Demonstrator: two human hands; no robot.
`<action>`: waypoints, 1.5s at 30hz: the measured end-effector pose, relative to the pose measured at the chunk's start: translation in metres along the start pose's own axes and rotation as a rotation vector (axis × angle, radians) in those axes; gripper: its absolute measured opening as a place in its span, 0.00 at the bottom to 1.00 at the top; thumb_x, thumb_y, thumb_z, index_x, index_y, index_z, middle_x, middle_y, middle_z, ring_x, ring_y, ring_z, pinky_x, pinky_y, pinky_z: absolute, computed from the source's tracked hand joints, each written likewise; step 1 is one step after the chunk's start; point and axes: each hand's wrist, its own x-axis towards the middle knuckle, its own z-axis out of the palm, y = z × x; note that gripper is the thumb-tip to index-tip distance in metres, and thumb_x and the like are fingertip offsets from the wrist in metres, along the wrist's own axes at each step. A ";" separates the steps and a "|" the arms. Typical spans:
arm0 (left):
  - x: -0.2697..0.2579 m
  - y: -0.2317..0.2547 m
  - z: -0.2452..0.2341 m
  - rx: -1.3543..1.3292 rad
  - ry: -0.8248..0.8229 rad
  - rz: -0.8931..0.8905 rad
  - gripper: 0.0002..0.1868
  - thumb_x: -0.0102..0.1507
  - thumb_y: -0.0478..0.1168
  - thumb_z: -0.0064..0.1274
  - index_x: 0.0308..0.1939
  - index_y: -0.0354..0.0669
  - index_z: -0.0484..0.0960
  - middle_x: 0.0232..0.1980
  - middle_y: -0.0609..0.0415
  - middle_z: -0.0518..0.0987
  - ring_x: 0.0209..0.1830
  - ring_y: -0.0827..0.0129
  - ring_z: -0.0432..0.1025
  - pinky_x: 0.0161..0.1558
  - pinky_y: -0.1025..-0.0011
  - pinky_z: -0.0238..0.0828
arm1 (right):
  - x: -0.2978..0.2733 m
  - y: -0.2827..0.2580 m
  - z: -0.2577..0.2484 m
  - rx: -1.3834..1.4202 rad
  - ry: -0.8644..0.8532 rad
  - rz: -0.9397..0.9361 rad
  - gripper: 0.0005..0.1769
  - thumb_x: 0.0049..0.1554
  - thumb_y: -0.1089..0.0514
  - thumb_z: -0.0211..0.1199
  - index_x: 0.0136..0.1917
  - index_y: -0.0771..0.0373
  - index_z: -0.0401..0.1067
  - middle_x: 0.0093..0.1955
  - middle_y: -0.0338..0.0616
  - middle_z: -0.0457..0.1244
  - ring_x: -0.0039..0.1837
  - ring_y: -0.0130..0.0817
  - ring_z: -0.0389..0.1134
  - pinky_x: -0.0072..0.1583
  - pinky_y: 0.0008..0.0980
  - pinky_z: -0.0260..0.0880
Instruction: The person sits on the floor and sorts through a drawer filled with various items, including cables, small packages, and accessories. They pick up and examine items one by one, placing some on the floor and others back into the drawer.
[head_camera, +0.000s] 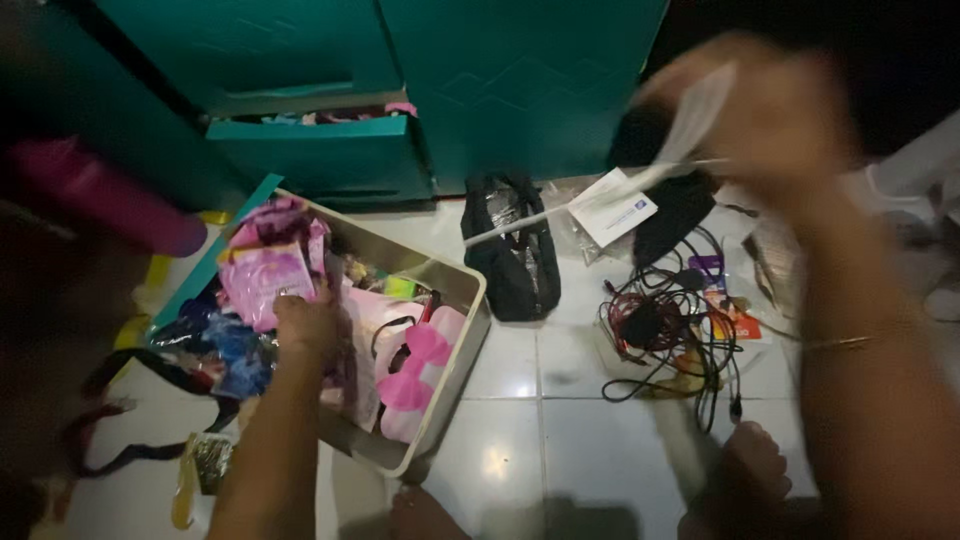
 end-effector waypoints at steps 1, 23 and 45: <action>-0.005 -0.008 0.002 -0.034 0.016 0.006 0.32 0.65 0.56 0.45 0.73 0.58 0.60 0.63 0.53 0.74 0.52 0.50 0.78 0.52 0.46 0.67 | -0.007 0.001 -0.012 -0.046 0.009 0.014 0.14 0.62 0.55 0.52 0.55 0.57 0.75 0.46 0.45 0.70 0.45 0.38 0.72 0.49 0.40 0.73; -0.103 0.167 -0.282 -2.066 -0.093 0.488 0.22 0.68 0.55 0.47 0.48 0.38 0.76 0.31 0.57 0.75 0.20 0.73 0.70 0.20 0.75 0.61 | -0.047 0.043 0.051 0.080 -0.188 -0.268 0.13 0.58 0.56 0.63 0.52 0.67 0.75 0.44 0.46 0.70 0.43 0.36 0.71 0.47 0.35 0.72; -0.123 0.113 -0.279 -0.967 1.006 0.029 0.20 0.64 0.28 0.43 0.58 0.43 0.78 0.49 0.44 0.82 0.53 0.54 0.75 0.55 0.59 0.73 | -0.068 0.057 0.026 0.211 -0.672 -0.333 0.24 0.61 0.43 0.55 0.64 0.56 0.74 0.44 0.41 0.72 0.43 0.30 0.72 0.46 0.29 0.76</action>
